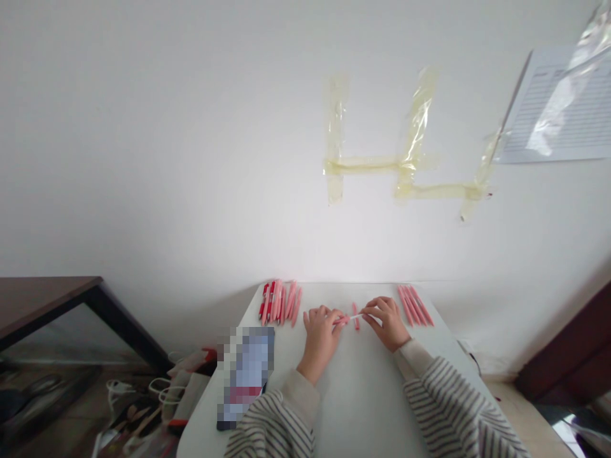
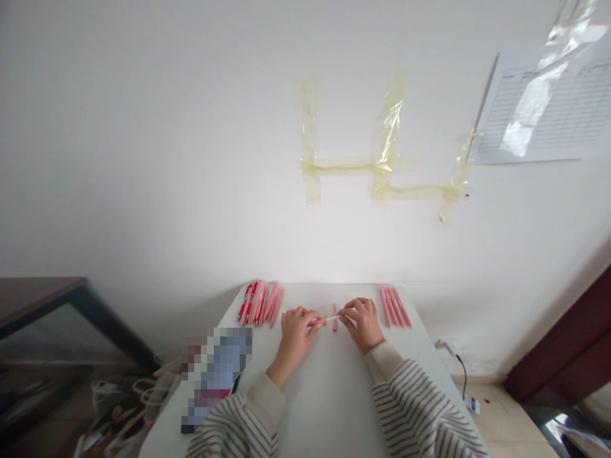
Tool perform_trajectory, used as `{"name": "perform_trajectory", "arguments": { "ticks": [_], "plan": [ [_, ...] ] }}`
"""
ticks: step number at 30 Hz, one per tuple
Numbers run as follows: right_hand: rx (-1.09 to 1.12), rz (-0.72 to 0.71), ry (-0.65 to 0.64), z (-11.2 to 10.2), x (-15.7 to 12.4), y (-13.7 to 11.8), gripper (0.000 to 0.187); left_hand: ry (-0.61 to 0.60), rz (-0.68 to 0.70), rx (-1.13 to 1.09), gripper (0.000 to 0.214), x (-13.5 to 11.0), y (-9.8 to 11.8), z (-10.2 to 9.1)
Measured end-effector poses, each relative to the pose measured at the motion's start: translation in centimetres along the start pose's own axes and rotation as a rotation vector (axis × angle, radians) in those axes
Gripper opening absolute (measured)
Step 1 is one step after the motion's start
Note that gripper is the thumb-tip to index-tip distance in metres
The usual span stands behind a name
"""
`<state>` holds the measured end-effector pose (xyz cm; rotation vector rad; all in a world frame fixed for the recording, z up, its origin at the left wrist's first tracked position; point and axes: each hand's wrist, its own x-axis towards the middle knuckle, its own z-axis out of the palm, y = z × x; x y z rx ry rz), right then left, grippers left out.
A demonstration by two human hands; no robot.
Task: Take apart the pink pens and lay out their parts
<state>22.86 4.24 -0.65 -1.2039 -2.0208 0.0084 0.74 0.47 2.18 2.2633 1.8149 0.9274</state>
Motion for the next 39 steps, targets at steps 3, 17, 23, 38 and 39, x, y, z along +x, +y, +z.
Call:
{"name": "perform_trajectory", "arguments": {
  "ticks": [3,17,23,38,39],
  "plan": [
    [-0.011,-0.011,-0.003,-0.2,0.0,-0.1,0.020,-0.005,0.012,-0.008,0.019,0.0,0.1,-0.2],
    [-0.098,-0.030,0.005,0.5,-0.3,0.6,0.025,0.015,0.007,0.020,0.022,-0.2,0.0,0.0],
    [-0.054,0.032,-0.025,0.5,-0.2,0.4,0.045,-0.002,-0.023,0.005,0.022,-0.1,0.0,-0.2],
    [-0.126,0.145,-0.034,1.0,-0.5,1.3,0.039,0.139,-0.314,0.403,0.021,-0.3,-1.0,-0.9],
    [-0.125,0.150,-0.038,1.0,-0.5,1.3,0.038,0.134,-0.313,0.410,0.022,-0.4,-1.1,-0.8]
  ]
}}
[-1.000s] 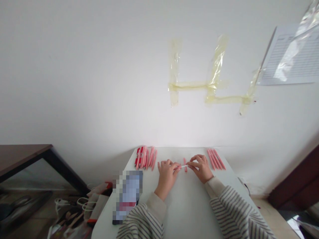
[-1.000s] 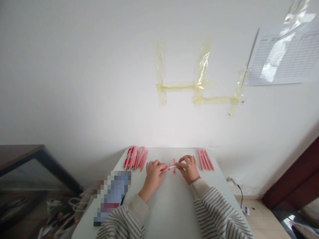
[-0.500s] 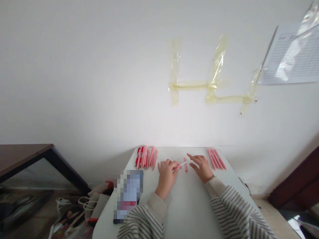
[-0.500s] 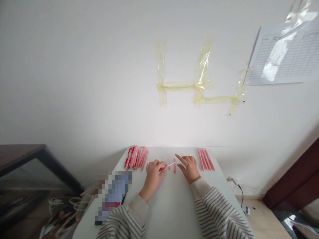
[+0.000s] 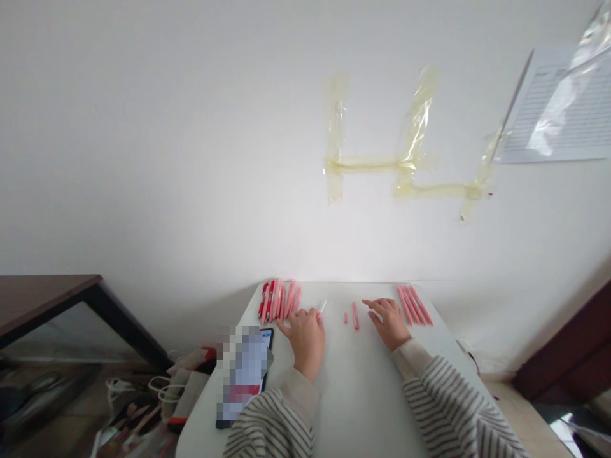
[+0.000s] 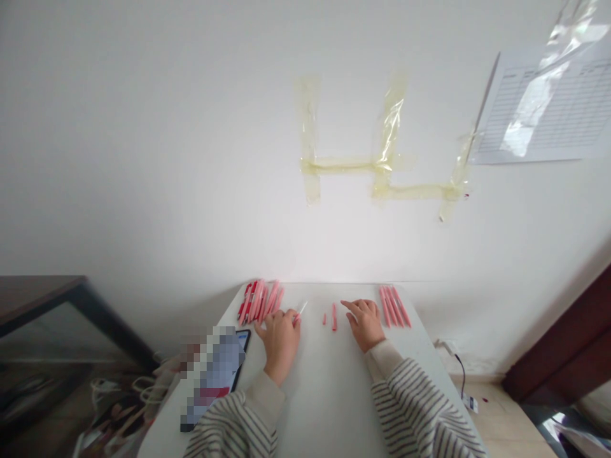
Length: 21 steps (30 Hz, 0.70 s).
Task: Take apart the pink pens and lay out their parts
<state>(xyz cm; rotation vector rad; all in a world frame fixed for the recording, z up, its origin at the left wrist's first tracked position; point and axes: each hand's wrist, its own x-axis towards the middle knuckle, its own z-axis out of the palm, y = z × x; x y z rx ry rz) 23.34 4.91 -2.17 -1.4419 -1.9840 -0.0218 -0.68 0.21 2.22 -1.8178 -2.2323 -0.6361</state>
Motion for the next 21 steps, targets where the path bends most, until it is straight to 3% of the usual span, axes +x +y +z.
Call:
{"name": "perform_trajectory", "arguments": {
  "ticks": [21],
  "plan": [
    [0.021,-0.026,-0.002,-0.14,0.14,0.39,0.031,-0.038,-0.005,-0.067,0.024,0.21,0.13,-0.24]
  ]
}}
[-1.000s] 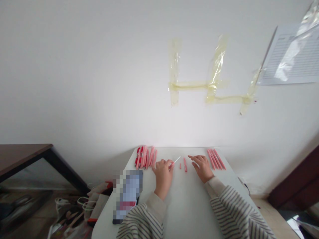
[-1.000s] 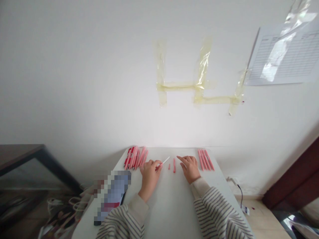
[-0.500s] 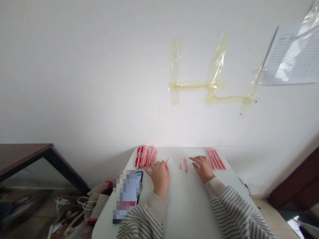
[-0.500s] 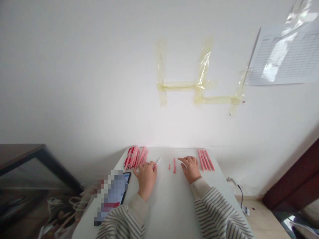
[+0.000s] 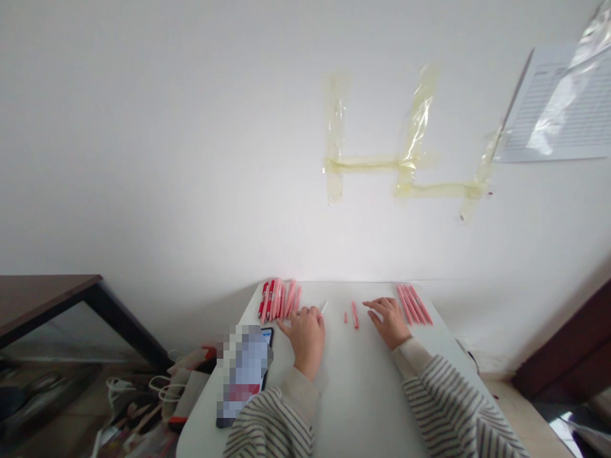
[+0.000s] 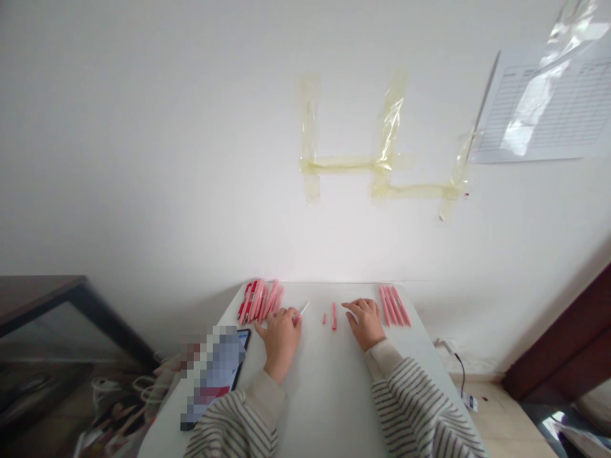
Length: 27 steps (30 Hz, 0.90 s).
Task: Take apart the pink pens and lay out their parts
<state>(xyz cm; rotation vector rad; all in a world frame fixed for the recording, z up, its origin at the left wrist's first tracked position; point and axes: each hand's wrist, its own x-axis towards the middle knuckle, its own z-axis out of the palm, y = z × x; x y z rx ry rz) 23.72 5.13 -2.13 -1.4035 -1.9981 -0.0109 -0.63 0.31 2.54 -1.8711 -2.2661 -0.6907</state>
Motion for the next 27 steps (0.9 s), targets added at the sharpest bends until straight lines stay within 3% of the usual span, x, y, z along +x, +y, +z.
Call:
{"name": "perform_trajectory", "arguments": {
  "ticks": [27],
  "plan": [
    [0.010,0.006,0.029,-0.06,0.02,-0.14,0.029,0.029,-0.008,0.034,0.025,0.06,-0.05,0.28]
  ]
}}
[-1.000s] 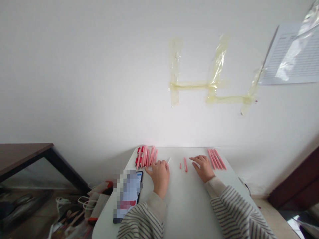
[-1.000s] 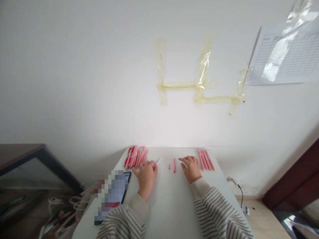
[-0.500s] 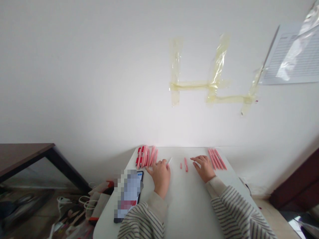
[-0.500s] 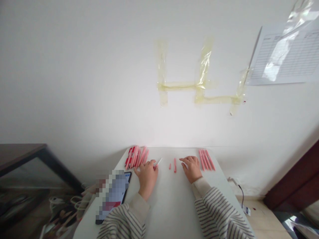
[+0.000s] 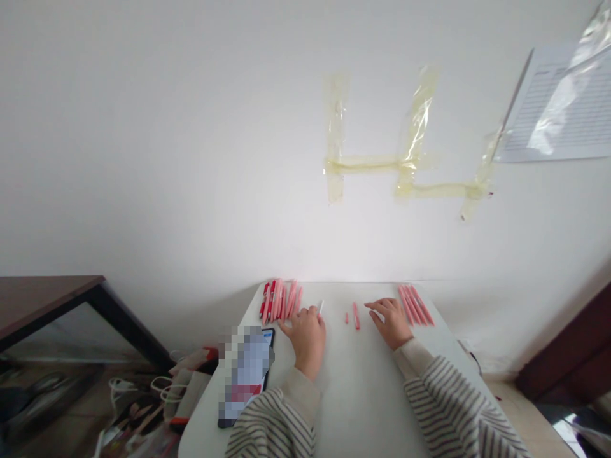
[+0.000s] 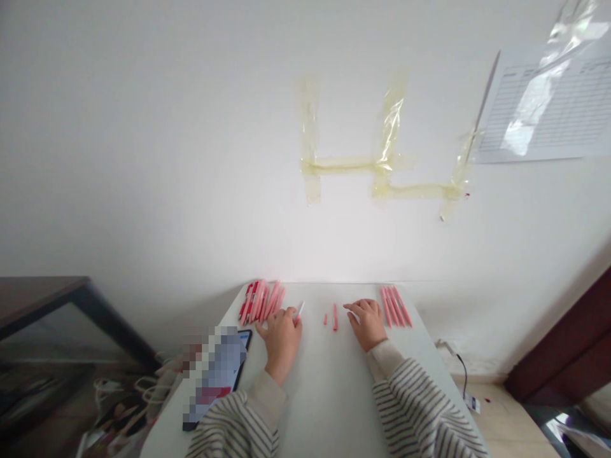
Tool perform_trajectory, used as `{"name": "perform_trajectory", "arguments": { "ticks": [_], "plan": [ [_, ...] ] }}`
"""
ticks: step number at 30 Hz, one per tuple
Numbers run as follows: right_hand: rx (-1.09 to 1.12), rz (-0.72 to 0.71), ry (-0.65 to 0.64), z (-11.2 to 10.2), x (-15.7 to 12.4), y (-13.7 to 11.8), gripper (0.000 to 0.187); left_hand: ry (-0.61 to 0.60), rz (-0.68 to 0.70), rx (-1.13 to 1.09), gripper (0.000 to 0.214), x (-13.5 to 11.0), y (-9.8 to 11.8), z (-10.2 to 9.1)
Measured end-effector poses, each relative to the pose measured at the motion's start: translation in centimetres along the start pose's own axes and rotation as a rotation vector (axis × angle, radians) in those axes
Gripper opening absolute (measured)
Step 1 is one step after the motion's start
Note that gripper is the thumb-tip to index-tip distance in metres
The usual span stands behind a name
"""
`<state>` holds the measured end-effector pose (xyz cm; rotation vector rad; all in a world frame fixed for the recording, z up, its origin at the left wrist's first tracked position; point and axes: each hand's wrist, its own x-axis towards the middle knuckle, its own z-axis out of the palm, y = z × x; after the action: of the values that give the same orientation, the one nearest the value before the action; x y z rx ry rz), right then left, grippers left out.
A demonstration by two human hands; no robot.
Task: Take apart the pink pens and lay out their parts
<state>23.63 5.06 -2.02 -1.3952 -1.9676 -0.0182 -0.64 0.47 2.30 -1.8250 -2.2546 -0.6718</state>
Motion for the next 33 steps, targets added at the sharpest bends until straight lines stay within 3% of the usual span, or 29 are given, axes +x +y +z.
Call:
{"name": "perform_trajectory", "arguments": {
  "ticks": [9,13,20,33],
  "plan": [
    [-0.026,-0.007,0.002,-0.1,0.0,-0.1,0.029,0.001,0.008,-0.022,0.023,0.0,0.1,-0.3],
    [-0.020,-0.005,-0.003,-0.1,0.0,-0.2,0.029,0.008,0.066,-0.111,0.026,-0.4,1.1,-0.6],
    [-0.021,0.000,-0.007,0.0,0.0,-0.4,0.029,-0.039,0.219,-0.226,0.018,-1.6,3.3,0.7],
    [0.002,0.006,-0.033,0.3,-0.1,0.0,0.027,-0.053,0.267,-0.205,0.015,-0.9,3.7,1.2]
  ]
}}
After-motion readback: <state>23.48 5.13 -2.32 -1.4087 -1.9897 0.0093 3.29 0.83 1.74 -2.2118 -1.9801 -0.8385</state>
